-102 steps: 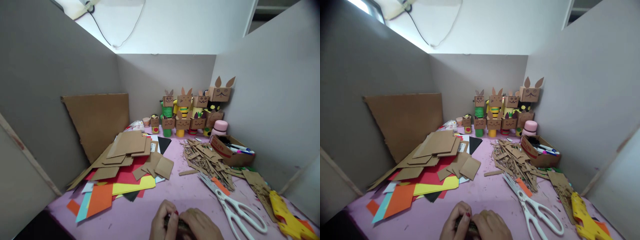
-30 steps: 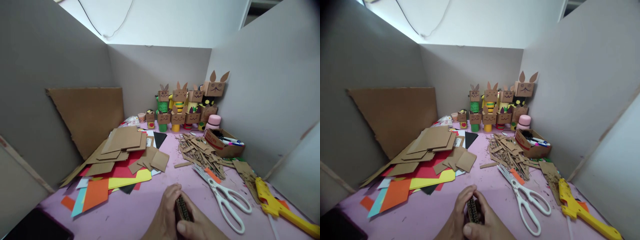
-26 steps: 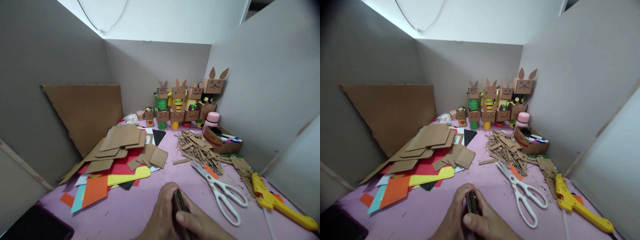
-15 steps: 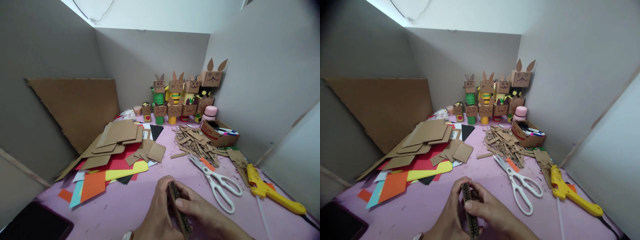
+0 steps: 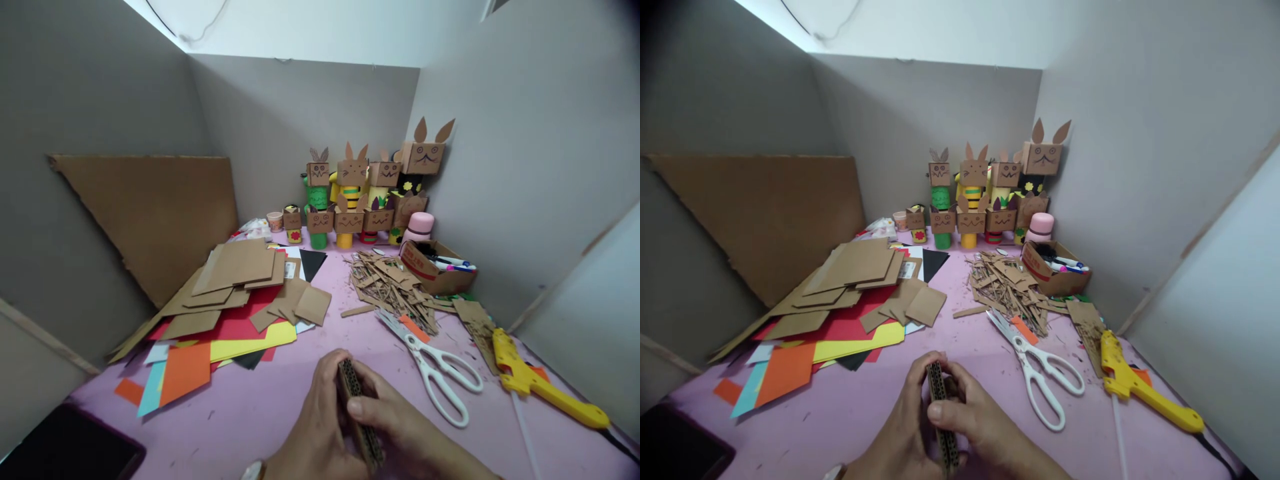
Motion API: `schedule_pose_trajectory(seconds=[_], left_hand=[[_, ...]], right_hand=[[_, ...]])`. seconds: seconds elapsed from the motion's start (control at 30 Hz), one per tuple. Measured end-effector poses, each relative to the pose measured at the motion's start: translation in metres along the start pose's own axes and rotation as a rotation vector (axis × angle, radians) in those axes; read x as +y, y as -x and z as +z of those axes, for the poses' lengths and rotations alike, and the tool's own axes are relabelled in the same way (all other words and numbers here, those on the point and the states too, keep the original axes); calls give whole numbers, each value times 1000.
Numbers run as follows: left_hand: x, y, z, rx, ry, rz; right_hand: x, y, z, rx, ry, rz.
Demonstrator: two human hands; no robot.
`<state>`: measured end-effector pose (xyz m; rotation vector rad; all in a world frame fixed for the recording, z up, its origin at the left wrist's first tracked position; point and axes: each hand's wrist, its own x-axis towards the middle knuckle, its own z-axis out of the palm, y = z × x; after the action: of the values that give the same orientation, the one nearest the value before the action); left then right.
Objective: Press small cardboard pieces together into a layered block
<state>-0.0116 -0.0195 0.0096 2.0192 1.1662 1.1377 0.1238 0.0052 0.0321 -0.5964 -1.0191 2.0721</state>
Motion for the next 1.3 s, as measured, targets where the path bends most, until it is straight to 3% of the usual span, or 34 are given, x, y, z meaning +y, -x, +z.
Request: schedule_pose_trajectory(seconds=[0.33,0.53,0.8,0.97,1.17,1.3], left_hand=[[-11,-1,-8,-121,317,-166],[-8,-7,-8,-56,206,-232],[-12,-4,-9,-42,277,-208],[-14,-5,-11,-55,236,-152],[-4,-6,-11,11,151,-198],[-11,-6,-9,-8,189,-185]], right_hand=[[-1,-1,-3,109,-5,-2],[-7,-4,-2,241,46,8],[-10,-2,-2,244,79,-56],[-10,-1,-5,177,151,-94],[-8,-3,-7,152,180,-87],[-6,-6,-9,143,176,-77]])
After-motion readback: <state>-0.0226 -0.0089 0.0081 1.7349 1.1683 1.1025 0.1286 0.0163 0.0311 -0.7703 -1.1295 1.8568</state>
